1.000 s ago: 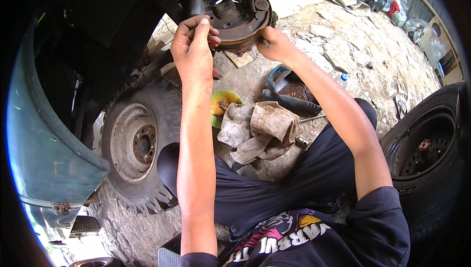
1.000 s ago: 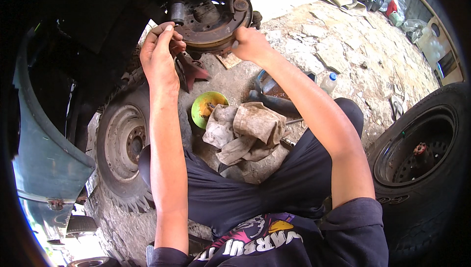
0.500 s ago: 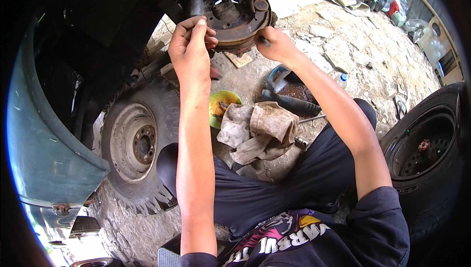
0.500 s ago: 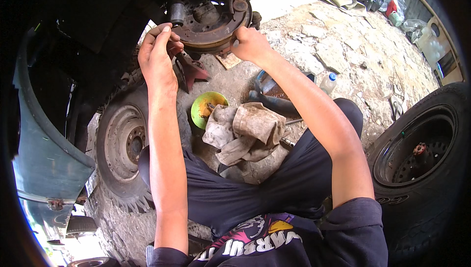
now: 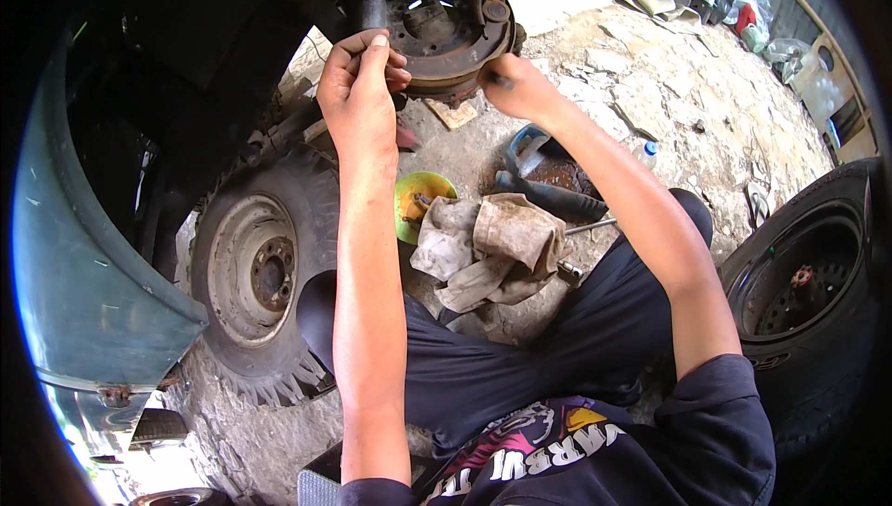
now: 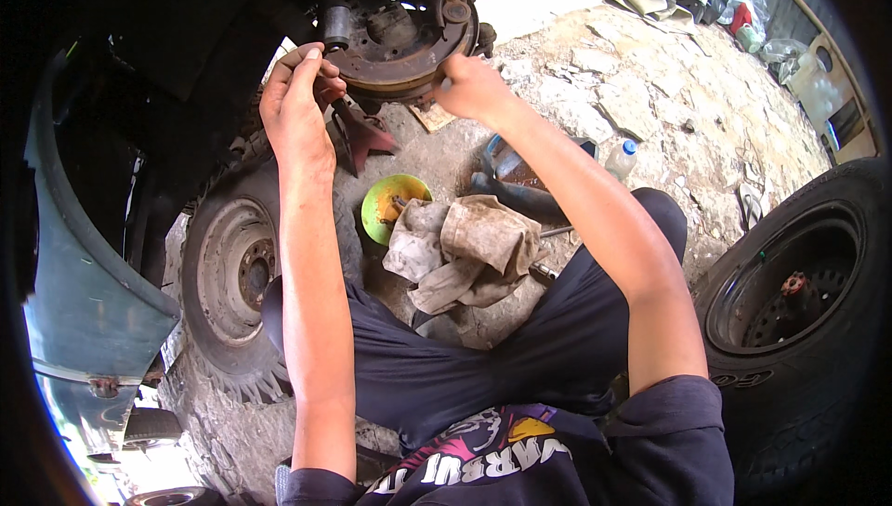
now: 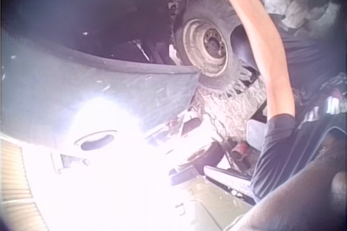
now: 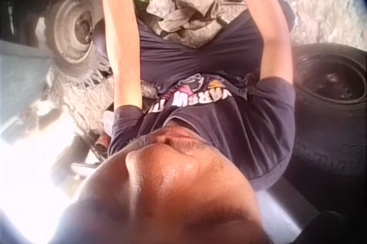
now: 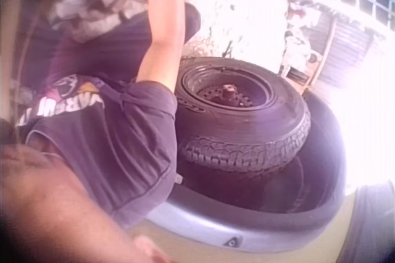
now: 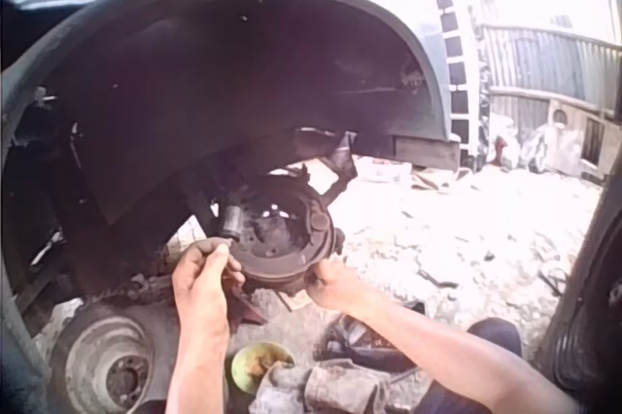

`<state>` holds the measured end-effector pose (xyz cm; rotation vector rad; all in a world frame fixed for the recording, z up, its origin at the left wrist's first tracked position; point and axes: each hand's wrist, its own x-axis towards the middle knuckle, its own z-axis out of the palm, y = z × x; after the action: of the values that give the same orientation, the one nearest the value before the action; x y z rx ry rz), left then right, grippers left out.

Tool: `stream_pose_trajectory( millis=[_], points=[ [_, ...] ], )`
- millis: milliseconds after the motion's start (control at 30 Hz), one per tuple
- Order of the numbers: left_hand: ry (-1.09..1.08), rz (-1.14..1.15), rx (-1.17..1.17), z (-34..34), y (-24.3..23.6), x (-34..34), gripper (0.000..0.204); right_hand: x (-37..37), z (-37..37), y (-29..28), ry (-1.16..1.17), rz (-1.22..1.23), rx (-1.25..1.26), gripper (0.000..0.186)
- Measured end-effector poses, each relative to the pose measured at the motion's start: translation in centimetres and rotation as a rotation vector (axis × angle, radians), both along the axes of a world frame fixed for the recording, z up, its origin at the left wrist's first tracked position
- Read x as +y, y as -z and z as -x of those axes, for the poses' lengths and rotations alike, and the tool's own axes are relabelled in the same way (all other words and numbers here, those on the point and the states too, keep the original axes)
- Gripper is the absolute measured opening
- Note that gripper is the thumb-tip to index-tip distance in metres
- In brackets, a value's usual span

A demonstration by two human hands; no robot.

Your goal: The person is working on a vehicle's drum brake assembly. They use a tool to manipulate and remove springs, wipe the internal components with a cloth, and handle the brake shoe assembly by hand to remove it from the hub.

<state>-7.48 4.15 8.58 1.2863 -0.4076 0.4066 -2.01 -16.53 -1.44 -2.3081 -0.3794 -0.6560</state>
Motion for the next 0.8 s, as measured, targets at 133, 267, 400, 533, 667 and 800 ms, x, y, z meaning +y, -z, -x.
stream_pose_trajectory(
  millis=[133, 267, 400, 533, 667, 800],
  points=[
    [0.01, 0.003, -0.003, -0.1, 0.1, -0.1, 0.013, 2.5, 0.7, 1.6, -0.111, 0.057, -0.105, 0.014],
    [-0.004, -0.006, 0.004, -0.1, 0.1, 0.0, 0.013, 2.1, 0.6, 0.7, -0.231, -0.127, 0.011, 0.015],
    [-0.003, -0.003, 0.012, -0.1, 0.0, -0.2, 0.013, -0.1, -0.4, 0.3, -0.124, -0.08, 0.112, 0.019],
    [-0.012, -0.012, 0.028, 0.1, 0.0, -0.1, 0.013, 2.8, 0.8, 0.9, -0.075, 0.125, -0.043, 0.017],
    [-0.016, -0.014, 0.022, -0.3, 0.4, 0.3, 0.013, 4.8, 2.0, -0.4, -0.416, -0.049, -0.067, 0.018],
    [-0.01, 0.002, 0.03, -0.4, 0.6, 0.4, 0.013, 2.5, -0.2, -0.3, -0.535, -0.25, 0.163, 0.024]
  ],
)
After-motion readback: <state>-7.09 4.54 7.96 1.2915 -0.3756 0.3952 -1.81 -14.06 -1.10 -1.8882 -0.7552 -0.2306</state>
